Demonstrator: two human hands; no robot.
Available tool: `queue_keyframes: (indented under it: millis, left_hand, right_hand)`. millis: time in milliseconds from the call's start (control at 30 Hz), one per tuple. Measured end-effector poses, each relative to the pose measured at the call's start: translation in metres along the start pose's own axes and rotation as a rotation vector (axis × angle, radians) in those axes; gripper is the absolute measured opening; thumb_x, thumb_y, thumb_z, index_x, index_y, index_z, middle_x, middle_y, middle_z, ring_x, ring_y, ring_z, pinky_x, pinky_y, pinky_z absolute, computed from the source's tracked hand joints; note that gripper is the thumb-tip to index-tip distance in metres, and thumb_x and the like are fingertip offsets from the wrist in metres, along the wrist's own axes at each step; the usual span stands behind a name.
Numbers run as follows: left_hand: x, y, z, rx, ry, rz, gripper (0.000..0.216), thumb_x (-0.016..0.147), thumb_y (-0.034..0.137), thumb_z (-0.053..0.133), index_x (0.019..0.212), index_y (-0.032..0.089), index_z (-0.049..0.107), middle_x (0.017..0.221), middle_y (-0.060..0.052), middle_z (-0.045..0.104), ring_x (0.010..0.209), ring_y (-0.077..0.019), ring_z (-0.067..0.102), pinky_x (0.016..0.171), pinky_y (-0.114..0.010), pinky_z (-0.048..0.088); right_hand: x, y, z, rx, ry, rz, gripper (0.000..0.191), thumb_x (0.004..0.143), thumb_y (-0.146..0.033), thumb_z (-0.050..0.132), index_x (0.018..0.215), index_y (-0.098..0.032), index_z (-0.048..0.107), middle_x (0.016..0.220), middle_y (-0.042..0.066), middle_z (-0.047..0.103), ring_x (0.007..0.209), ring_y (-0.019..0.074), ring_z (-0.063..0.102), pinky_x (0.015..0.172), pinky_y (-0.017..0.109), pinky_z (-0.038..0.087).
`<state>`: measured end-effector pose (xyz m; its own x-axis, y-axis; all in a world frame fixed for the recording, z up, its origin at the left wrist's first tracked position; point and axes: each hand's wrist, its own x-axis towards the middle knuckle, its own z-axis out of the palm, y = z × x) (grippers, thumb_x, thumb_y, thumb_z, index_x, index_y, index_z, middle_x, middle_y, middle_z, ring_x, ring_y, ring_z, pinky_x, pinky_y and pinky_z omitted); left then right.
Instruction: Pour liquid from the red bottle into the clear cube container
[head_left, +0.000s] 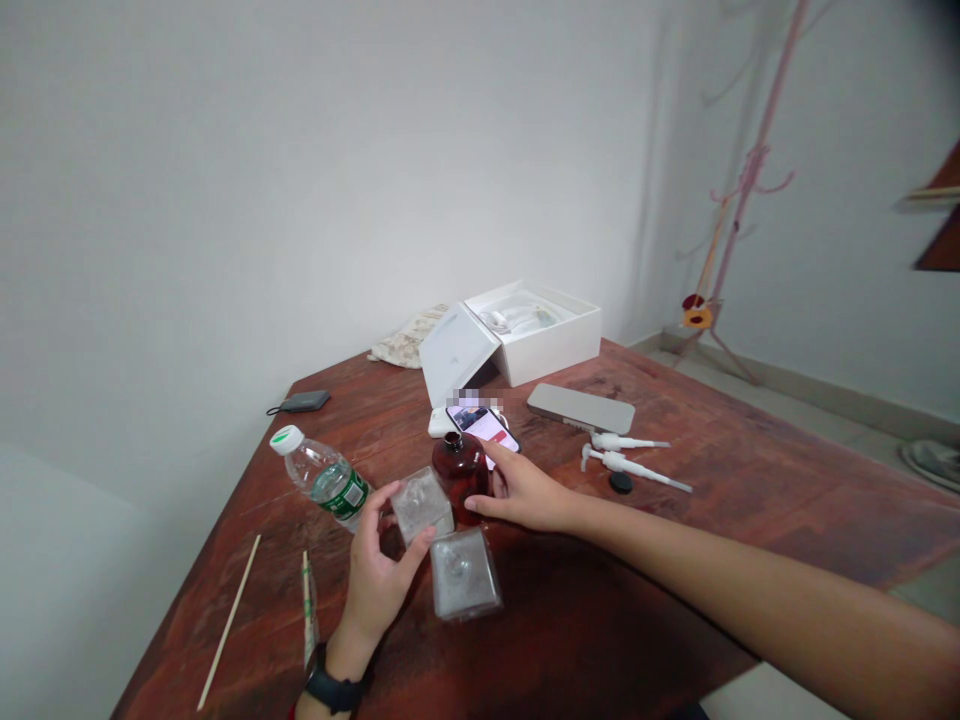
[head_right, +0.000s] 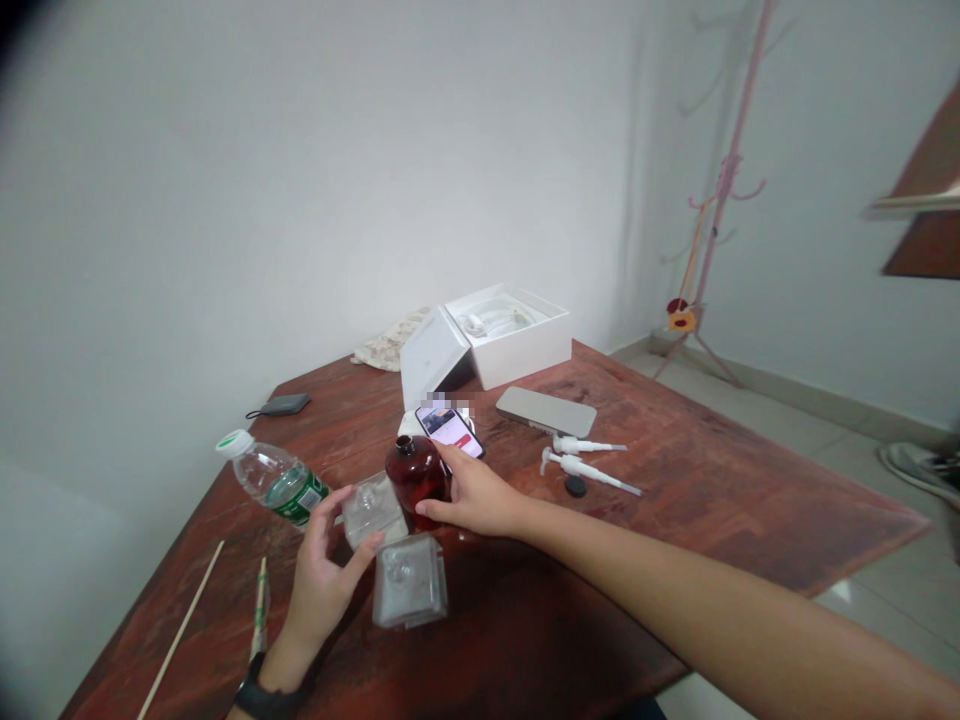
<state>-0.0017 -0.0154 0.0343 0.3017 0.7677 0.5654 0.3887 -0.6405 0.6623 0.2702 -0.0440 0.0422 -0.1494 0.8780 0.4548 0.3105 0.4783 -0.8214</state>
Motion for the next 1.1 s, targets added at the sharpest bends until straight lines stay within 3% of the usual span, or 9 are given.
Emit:
queue_keyframes:
  millis: [500, 733, 1100]
  left_hand:
    - [0.0030, -0.0071, 0.0004, 0.031, -0.016, 0.018, 0.053, 0.092, 0.046, 0.080, 0.135, 0.022, 0.060, 0.131, -0.013, 0.069, 0.120, -0.0332, 0.071, 0.097, -0.045, 0.064]
    - [0.0035, -0.0055, 0.0004, 0.042, -0.055, 0.010, 0.049, 0.091, 0.043, 0.080, 0.132, 0.022, 0.062, 0.125, -0.012, 0.072, 0.112, -0.0326, 0.075, 0.097, -0.047, 0.062]
    - [0.0034, -0.0070, 0.0013, 0.052, -0.109, -0.034, 0.047, 0.093, 0.043, 0.077, 0.131, 0.022, 0.061, 0.122, -0.012, 0.074, 0.110, -0.0332, 0.075, 0.101, -0.051, 0.059]
  right_hand:
    - [0.0008, 0.0012, -0.0024, 0.025, -0.018, -0.011, 0.075, 0.085, -0.033, 0.088, 0.152, -0.018, 0.057, 0.144, 0.016, 0.072, 0.133, 0.0375, 0.068, 0.117, 0.052, 0.051]
    - [0.0012, 0.0001, -0.0013, 0.015, -0.011, 0.001, 0.080, 0.083, -0.027, 0.089, 0.155, -0.020, 0.055, 0.130, 0.013, 0.078, 0.124, 0.0365, 0.072, 0.110, 0.051, 0.056]
    - [0.0016, -0.0015, -0.0033, -0.004, -0.020, 0.000, 0.081, 0.083, -0.031, 0.088, 0.155, -0.016, 0.054, 0.147, 0.018, 0.070, 0.134, 0.0377, 0.067, 0.118, 0.053, 0.050]
